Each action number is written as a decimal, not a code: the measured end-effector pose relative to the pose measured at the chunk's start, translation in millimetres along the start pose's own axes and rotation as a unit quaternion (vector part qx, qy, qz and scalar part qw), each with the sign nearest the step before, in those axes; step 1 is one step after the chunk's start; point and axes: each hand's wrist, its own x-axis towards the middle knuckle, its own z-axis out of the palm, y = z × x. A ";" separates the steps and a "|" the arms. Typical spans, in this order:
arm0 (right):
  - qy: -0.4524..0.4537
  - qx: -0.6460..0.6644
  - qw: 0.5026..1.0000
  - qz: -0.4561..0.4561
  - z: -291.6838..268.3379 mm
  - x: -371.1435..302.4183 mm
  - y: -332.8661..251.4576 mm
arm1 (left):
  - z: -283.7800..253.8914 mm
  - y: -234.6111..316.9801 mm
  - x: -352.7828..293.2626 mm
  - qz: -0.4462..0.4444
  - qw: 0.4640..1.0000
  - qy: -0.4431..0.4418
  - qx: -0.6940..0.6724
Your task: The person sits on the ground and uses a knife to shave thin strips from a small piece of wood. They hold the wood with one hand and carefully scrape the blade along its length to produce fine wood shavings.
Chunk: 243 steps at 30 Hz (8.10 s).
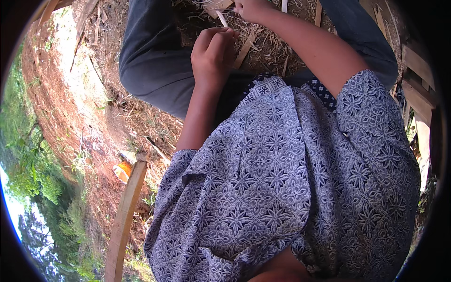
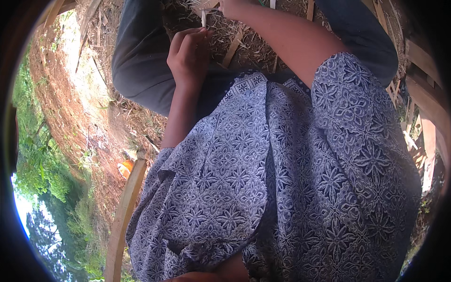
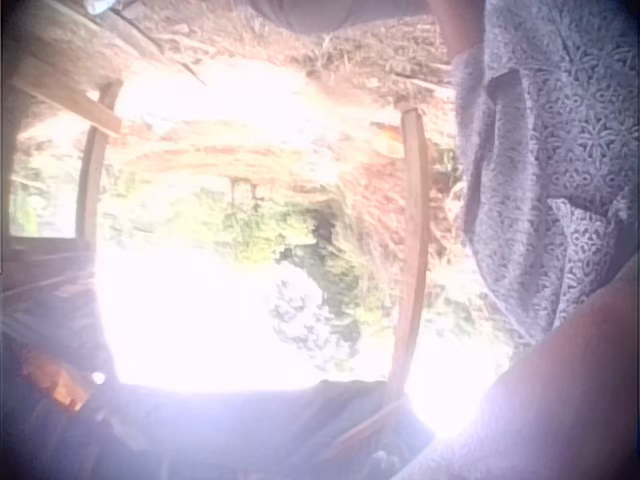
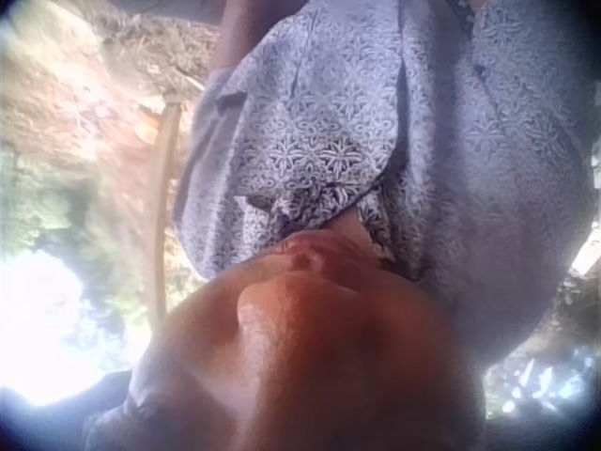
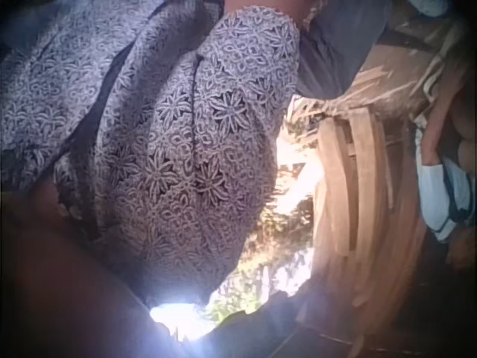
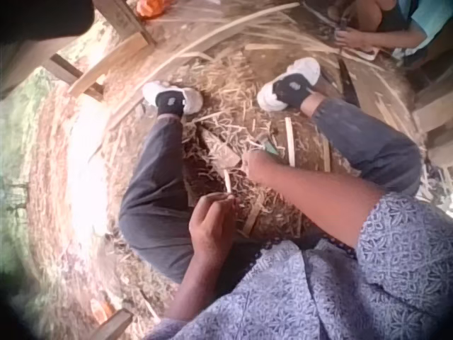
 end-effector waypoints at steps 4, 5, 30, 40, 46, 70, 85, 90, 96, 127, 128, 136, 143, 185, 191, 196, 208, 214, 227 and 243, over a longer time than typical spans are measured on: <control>0.068 0.100 0.992 0.018 3.3 -10.0 16.4 | 0.6 -3.5 -7.1 -0.027 0.999 0.027 -0.024; 0.057 0.122 0.991 0.013 -9.4 -21.8 5.0 | 0.4 -5.8 -7.2 -0.030 0.998 0.038 -0.034; 0.004 0.149 0.989 -0.023 -33.1 -21.4 -12.2 | 0.7 -7.8 -3.5 -0.031 0.998 0.039 -0.030; -0.005 0.098 0.990 -0.097 -52.1 -39.7 -28.3 | 3.8 -5.8 -3.2 -0.023 0.999 0.027 -0.005; 0.029 0.059 0.996 -0.057 -8.3 -4.8 -8.7 | 1.5 -1.3 -4.1 -0.009 1.000 0.009 0.004; -0.001 0.055 0.998 -0.015 -20.1 -5.2 -33.6 | 0.6 -3.8 -1.7 -0.008 1.000 0.013 0.005; -0.022 0.123 0.986 -0.112 -58.3 -36.2 -29.6 | 2.6 -6.1 0.0 -0.014 0.999 0.042 0.011; 0.001 0.128 0.988 -0.090 -41.4 -23.4 -34.4 | 0.1 -2.2 -1.5 -0.023 0.999 0.025 0.011; -0.003 0.137 0.990 0.014 0.8 8.5 -7.5 | 1.0 0.2 3.2 -0.025 0.999 0.036 0.007; -0.003 0.162 0.984 -0.074 -42.0 -21.2 -21.7 | -2.5 2.0 2.9 -0.050 0.998 0.038 0.031; -0.003 0.180 0.979 -0.091 -52.4 -32.8 -26.0 | -2.7 2.3 2.7 -0.052 0.998 0.036 0.028; -0.041 0.103 0.988 -0.108 -60.4 -34.4 -33.8 | 2.3 -1.7 2.4 -0.015 0.999 0.039 0.016; -0.050 0.056 0.994 -0.077 -52.1 -19.8 -44.6 | 0.0 -1.2 0.6 -0.036 0.998 0.047 0.031; -0.038 0.117 0.992 -0.027 -65.7 -21.8 -27.6 | -0.9 2.5 4.3 -0.050 0.998 0.034 0.000; -0.060 0.084 0.987 -0.121 -89.4 -48.4 -34.5 | -0.8 -0.4 3.3 -0.027 0.999 0.026 -0.010; -0.060 0.046 0.995 -0.065 -84.3 -40.7 -44.9 | -0.7 2.1 3.7 -0.018 1.000 0.001 -0.009; 0.033 0.081 0.991 -0.103 2.4 23.2 22.1 | -1.6 4.8 4.2 -0.037 0.999 -0.008 -0.037; -0.088 0.100 0.984 -0.119 -65.0 -32.7 -23.3 | -4.0 -0.7 -0.1 -0.034 0.999 -0.011 -0.042; -0.037 0.021 0.997 -0.060 -29.2 8.0 -9.7 | -1.5 -3.9 -0.7 -0.021 0.998 -0.045 -0.026; -0.104 0.073 0.988 -0.085 -58.7 -21.0 -20.4 | 0.9 -8.9 -4.6 -0.028 0.999 -0.037 -0.029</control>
